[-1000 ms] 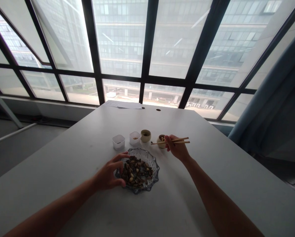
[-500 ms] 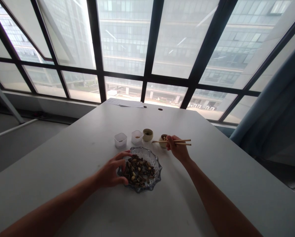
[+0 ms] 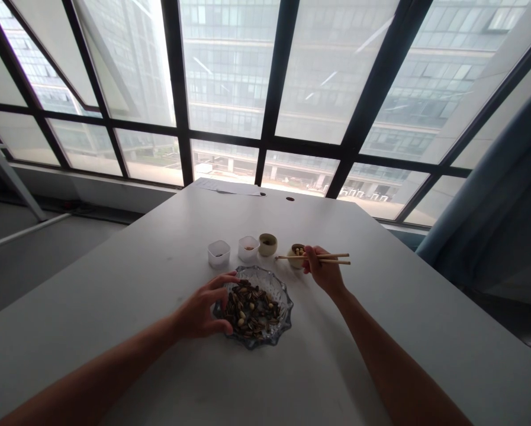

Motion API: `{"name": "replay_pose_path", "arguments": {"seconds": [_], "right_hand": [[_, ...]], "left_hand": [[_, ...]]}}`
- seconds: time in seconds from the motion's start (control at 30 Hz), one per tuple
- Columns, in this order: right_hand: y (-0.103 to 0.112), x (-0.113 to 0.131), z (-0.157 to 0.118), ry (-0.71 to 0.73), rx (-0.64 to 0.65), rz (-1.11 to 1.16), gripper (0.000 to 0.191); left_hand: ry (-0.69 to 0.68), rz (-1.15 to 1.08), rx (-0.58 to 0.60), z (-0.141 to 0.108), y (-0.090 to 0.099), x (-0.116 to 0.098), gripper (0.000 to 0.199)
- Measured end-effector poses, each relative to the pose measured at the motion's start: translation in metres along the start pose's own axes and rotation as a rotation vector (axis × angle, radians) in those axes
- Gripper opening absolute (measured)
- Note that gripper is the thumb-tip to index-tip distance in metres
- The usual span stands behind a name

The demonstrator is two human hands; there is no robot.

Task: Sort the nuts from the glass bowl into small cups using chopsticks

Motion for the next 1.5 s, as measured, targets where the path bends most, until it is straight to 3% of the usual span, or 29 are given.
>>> {"name": "replay_pose_path", "arguments": {"seconds": [0.63, 1.5], "right_hand": [[-0.002, -0.004, 0.0, 0.014, -0.013, -0.019, 0.056], [-0.001, 0.016, -0.007, 0.065, -0.021, -0.022, 0.055]], "left_hand": [[0.011, -0.005, 0.0, 0.001, 0.0, 0.0, 0.055], [0.013, -0.004, -0.006, 0.001, 0.0, -0.001, 0.055]]}}
Point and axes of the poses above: each hand's wrist, its own z-axis towards the middle knuckle, its own y-axis out of the back of the hand, x = y × z, the point moved 7 cm from there along z, towards the middle knuckle, and after that the axes turned 3 degrees about -y, right-handed, at the moved point
